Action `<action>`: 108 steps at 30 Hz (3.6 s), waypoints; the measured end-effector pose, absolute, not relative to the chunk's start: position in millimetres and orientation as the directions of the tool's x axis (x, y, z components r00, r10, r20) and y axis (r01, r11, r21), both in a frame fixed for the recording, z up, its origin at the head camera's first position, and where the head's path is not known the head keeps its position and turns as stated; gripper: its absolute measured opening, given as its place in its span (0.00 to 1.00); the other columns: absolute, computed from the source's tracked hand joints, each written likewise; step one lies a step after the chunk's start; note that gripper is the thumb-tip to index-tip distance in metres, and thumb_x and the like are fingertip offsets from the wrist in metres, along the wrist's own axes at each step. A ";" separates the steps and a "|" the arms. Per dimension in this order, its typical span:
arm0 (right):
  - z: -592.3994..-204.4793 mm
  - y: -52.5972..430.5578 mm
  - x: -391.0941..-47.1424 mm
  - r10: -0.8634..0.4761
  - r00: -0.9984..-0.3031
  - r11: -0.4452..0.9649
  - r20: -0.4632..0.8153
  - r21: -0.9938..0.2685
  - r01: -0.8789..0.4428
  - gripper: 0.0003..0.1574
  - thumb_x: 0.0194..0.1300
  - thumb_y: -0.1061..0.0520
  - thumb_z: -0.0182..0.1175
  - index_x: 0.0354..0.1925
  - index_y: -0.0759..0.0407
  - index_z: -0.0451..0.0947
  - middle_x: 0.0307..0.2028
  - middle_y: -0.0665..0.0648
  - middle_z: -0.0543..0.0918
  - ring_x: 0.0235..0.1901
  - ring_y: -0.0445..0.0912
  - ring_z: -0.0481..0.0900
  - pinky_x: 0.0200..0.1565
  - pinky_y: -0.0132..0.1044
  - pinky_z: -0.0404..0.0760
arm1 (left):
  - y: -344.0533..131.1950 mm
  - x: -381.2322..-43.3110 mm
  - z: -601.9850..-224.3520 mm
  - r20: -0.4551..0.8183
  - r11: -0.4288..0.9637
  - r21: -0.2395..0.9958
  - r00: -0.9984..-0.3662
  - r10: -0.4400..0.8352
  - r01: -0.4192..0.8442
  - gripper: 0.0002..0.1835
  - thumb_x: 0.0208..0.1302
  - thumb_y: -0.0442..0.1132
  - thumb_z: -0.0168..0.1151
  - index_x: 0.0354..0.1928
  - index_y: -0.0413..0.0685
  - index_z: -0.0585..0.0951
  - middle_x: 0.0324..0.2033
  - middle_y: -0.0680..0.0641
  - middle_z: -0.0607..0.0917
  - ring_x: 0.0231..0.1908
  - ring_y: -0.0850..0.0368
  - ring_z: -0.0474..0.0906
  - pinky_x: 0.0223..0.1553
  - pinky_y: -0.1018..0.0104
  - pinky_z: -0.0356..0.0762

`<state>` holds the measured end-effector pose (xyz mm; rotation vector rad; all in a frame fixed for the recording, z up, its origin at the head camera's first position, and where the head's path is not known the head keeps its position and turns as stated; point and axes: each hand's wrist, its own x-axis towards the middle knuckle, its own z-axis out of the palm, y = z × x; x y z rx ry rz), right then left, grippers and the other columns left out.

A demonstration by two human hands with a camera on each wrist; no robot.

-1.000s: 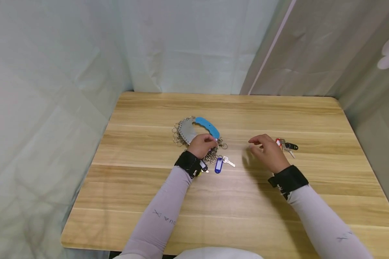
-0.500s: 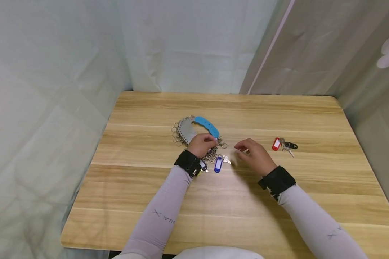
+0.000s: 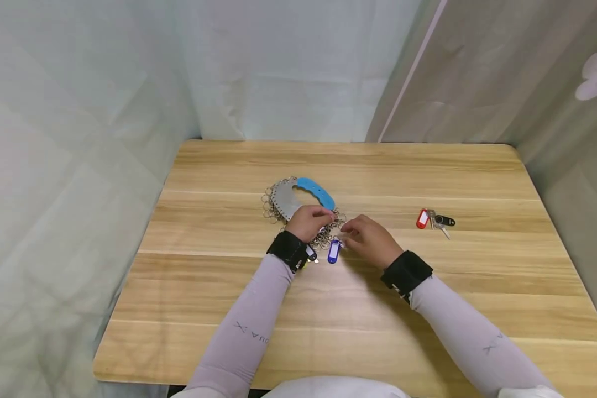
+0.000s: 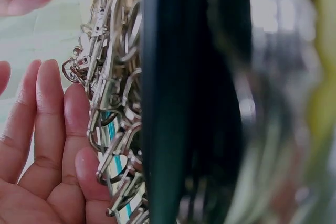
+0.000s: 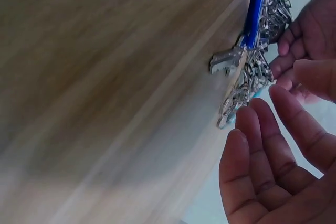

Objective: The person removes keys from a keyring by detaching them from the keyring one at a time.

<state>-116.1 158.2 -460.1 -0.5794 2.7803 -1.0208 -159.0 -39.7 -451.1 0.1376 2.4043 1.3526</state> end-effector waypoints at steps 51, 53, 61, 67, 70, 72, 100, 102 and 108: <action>-466.4 152.2 -131.4 -0.383 -0.923 0.682 -0.027 -0.683 -0.263 0.05 0.67 0.57 0.60 0.39 0.58 0.75 0.32 0.53 0.82 0.33 0.46 0.77 0.39 0.40 0.75 | -36.6 -153.6 -436.8 -0.221 0.576 0.818 -0.920 0.323 0.005 0.12 0.69 0.39 0.61 0.51 0.47 0.84 0.47 0.46 0.89 0.52 0.50 0.84 0.59 0.56 0.77; -467.2 152.8 -131.9 -0.375 -0.927 0.677 -0.027 -0.690 -0.254 0.05 0.68 0.57 0.60 0.40 0.57 0.75 0.31 0.53 0.81 0.32 0.46 0.76 0.37 0.39 0.73 | -36.1 -153.6 -437.9 -0.225 0.573 0.820 -0.919 0.324 0.001 0.13 0.69 0.38 0.61 0.53 0.47 0.84 0.47 0.45 0.88 0.51 0.51 0.84 0.58 0.58 0.78; -469.1 155.2 -132.8 -0.348 -0.936 0.609 -0.057 -0.772 -0.180 0.04 0.69 0.58 0.59 0.41 0.57 0.74 0.38 0.57 0.86 0.39 0.48 0.80 0.42 0.40 0.76 | -33.9 -153.4 -439.6 -0.243 0.531 0.847 -0.905 0.350 -0.022 0.16 0.66 0.32 0.61 0.55 0.44 0.83 0.47 0.44 0.88 0.50 0.51 0.84 0.54 0.62 0.81; -470.0 156.2 -134.3 -0.339 -0.938 0.522 -0.077 -0.845 -0.119 0.03 0.71 0.59 0.57 0.42 0.57 0.73 0.41 0.58 0.87 0.44 0.46 0.82 0.48 0.39 0.76 | -33.5 -153.4 -439.4 -0.257 0.524 0.851 -0.900 0.352 -0.038 0.18 0.62 0.30 0.62 0.55 0.44 0.83 0.48 0.44 0.87 0.50 0.51 0.83 0.54 0.61 0.81; -469.3 156.1 -134.9 -0.340 -0.938 0.488 -0.073 -0.866 -0.109 0.03 0.72 0.60 0.56 0.42 0.59 0.73 0.43 0.59 0.86 0.45 0.46 0.81 0.50 0.39 0.76 | -33.4 -153.1 -438.5 -0.252 0.532 0.847 -0.898 0.360 -0.024 0.18 0.62 0.30 0.63 0.55 0.44 0.83 0.47 0.44 0.88 0.50 0.51 0.83 0.55 0.60 0.80; -469.4 155.8 -135.6 -0.341 -0.938 0.463 -0.068 -0.880 -0.104 0.04 0.72 0.61 0.56 0.42 0.61 0.73 0.44 0.60 0.85 0.47 0.46 0.80 0.51 0.38 0.75 | -33.4 -152.7 -437.8 -0.242 0.537 0.843 -0.897 0.369 -0.007 0.17 0.63 0.30 0.63 0.54 0.44 0.83 0.47 0.44 0.88 0.50 0.51 0.84 0.55 0.60 0.79; -476.6 144.6 -144.4 -0.317 -0.945 0.194 -0.081 -0.981 0.018 0.07 0.73 0.64 0.51 0.44 0.69 0.71 0.36 0.54 0.75 0.36 0.39 0.77 0.43 0.33 0.75 | -36.3 -158.0 -446.2 -0.246 0.567 0.824 -0.911 0.331 -0.017 0.08 0.66 0.34 0.63 0.45 0.45 0.85 0.38 0.45 0.89 0.38 0.55 0.83 0.42 0.69 0.77; -477.4 143.3 -144.9 -0.321 -0.944 0.174 -0.075 -0.984 0.019 0.07 0.73 0.64 0.50 0.44 0.70 0.70 0.37 0.54 0.75 0.36 0.39 0.78 0.43 0.34 0.76 | -36.6 -158.4 -446.5 -0.248 0.559 0.829 -0.912 0.327 -0.024 0.08 0.66 0.34 0.63 0.45 0.44 0.85 0.38 0.45 0.89 0.37 0.55 0.83 0.41 0.69 0.78; -479.3 139.0 -145.1 -0.325 -0.943 0.126 -0.069 -0.992 0.029 0.08 0.72 0.65 0.50 0.43 0.72 0.70 0.36 0.53 0.74 0.37 0.47 0.74 0.41 0.35 0.75 | -38.1 -159.9 -448.1 -0.240 0.560 0.828 -0.926 0.291 -0.038 0.07 0.67 0.35 0.63 0.44 0.46 0.85 0.38 0.46 0.88 0.40 0.54 0.83 0.45 0.66 0.77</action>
